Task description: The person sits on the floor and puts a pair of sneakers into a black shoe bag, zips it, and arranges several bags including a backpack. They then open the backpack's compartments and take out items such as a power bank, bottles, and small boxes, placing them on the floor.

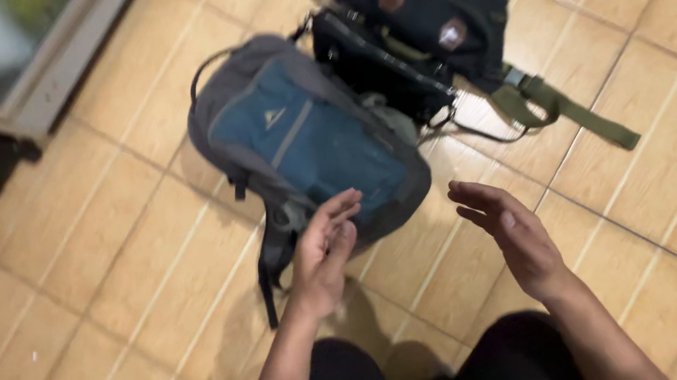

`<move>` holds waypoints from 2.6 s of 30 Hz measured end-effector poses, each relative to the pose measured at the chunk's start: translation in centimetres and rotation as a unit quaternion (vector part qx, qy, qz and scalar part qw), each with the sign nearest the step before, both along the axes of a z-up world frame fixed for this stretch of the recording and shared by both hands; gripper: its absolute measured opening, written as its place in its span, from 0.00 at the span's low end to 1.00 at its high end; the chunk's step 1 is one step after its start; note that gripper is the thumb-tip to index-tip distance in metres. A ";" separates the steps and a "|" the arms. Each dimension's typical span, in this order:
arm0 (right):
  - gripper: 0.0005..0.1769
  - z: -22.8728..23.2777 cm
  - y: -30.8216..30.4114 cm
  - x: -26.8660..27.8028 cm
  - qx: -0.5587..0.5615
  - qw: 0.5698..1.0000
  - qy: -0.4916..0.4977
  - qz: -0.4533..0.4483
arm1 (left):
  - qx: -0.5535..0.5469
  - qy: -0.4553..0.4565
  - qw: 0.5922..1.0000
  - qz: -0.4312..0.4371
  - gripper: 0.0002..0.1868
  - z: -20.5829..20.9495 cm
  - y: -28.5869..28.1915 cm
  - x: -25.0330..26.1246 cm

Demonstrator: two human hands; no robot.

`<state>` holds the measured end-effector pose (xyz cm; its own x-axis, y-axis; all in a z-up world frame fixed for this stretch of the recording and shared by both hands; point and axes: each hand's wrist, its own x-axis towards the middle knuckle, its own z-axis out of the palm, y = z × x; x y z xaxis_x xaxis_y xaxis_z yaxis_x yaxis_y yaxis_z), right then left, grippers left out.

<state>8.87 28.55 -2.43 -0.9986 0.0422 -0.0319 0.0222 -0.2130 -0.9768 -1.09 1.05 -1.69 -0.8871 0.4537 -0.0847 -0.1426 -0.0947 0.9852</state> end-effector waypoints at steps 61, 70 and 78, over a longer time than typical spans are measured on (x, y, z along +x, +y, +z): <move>0.24 -10.6 -3.9 -23.8 0.518 0.853 -0.067 0.016 | -0.462 0.223 0.770 0.379 0.23 -13.7 -8.2 -20.4; 0.34 -13.6 -4.4 -18.5 0.488 0.863 -0.129 0.000 | -0.451 -0.028 0.863 0.225 0.45 -19.0 -12.0 -28.4; 0.40 -16.3 -1.5 -13.0 0.409 0.907 -0.100 0.021 | -0.447 0.110 0.826 0.325 0.27 -21.0 -11.3 -26.4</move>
